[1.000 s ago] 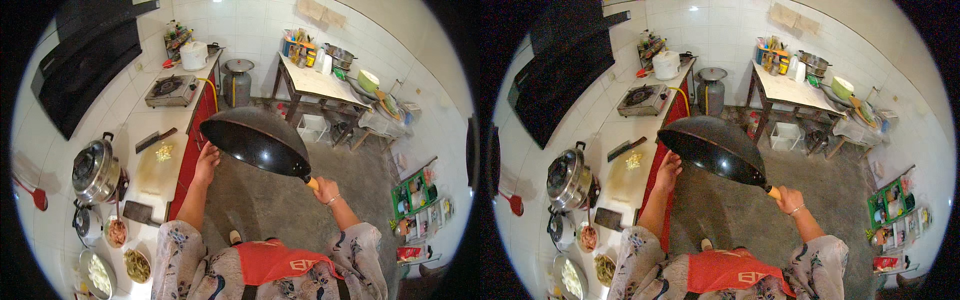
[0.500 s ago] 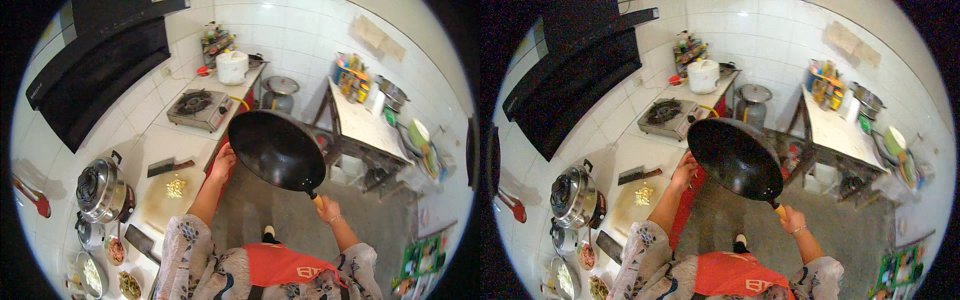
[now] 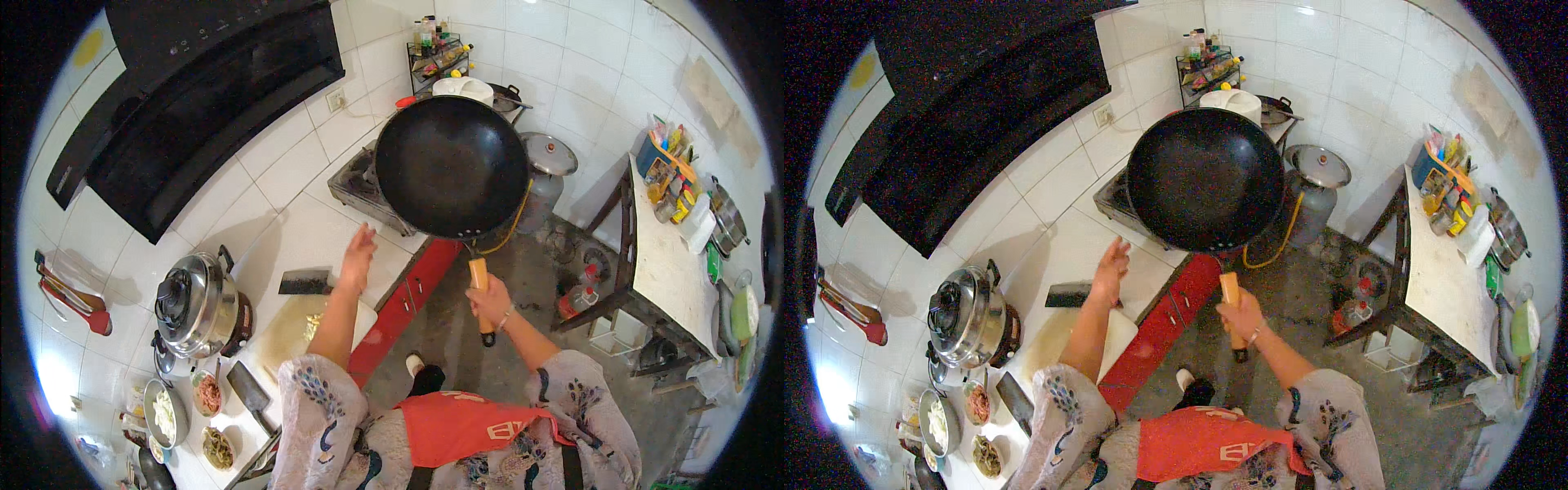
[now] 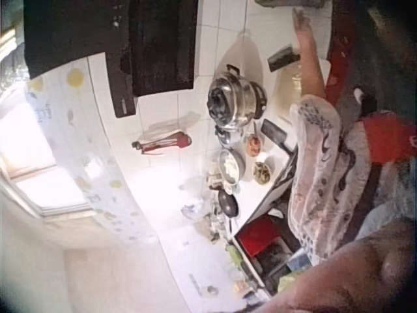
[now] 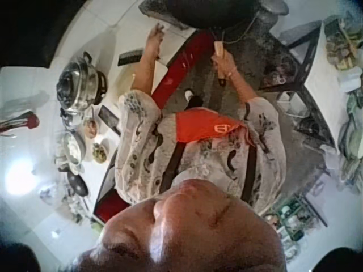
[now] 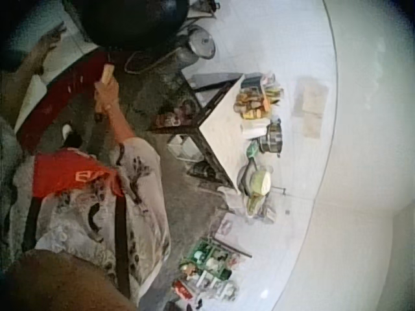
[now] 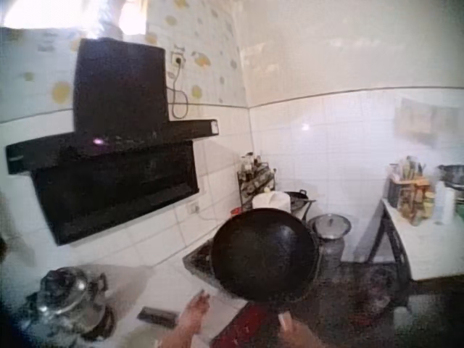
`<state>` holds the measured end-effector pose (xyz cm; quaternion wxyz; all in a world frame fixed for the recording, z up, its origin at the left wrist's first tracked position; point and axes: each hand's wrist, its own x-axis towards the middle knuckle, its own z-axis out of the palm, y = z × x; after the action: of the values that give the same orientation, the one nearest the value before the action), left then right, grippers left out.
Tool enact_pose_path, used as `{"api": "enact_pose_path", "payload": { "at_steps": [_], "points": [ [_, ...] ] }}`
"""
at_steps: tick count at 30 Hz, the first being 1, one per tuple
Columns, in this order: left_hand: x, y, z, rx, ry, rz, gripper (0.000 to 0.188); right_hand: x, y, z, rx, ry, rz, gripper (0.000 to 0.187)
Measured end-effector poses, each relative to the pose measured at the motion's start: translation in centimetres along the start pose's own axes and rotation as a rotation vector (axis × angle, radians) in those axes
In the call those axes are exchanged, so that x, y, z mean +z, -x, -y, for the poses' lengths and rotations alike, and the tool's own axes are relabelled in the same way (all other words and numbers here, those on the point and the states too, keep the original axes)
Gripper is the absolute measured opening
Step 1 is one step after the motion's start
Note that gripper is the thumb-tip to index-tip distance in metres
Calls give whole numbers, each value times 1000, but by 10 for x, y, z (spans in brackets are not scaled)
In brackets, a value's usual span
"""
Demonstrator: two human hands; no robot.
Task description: The person scrubs the tiled wall above the sink with a steel wool pad and wipes it with a cloth. They then wash a ladle, chop garlic on a cutting board, and place a wok on the stove to begin cooking.
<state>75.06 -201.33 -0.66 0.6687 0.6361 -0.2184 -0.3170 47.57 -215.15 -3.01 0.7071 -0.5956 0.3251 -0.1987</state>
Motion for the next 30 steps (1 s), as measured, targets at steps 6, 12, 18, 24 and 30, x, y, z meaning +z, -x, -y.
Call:
{"api": "enact_pose_path", "payload": {
  "at_steps": [6,12,18,24,30],
  "points": [
    [-18,-19,1,-70,20,7,53,78,-139,40,-80,-225,152,18],
    [-128,-52,21,-74,29,-254,48,156,-239,31,10,-406,84,16],
    [-214,21,35,-148,141,-529,49,207,-290,37,65,-414,24,16],
    [-228,103,77,-249,317,-588,50,261,-309,32,111,-436,-117,14],
    [-223,135,91,-261,459,-725,47,316,-324,12,91,-497,-221,14]
  ]
}}
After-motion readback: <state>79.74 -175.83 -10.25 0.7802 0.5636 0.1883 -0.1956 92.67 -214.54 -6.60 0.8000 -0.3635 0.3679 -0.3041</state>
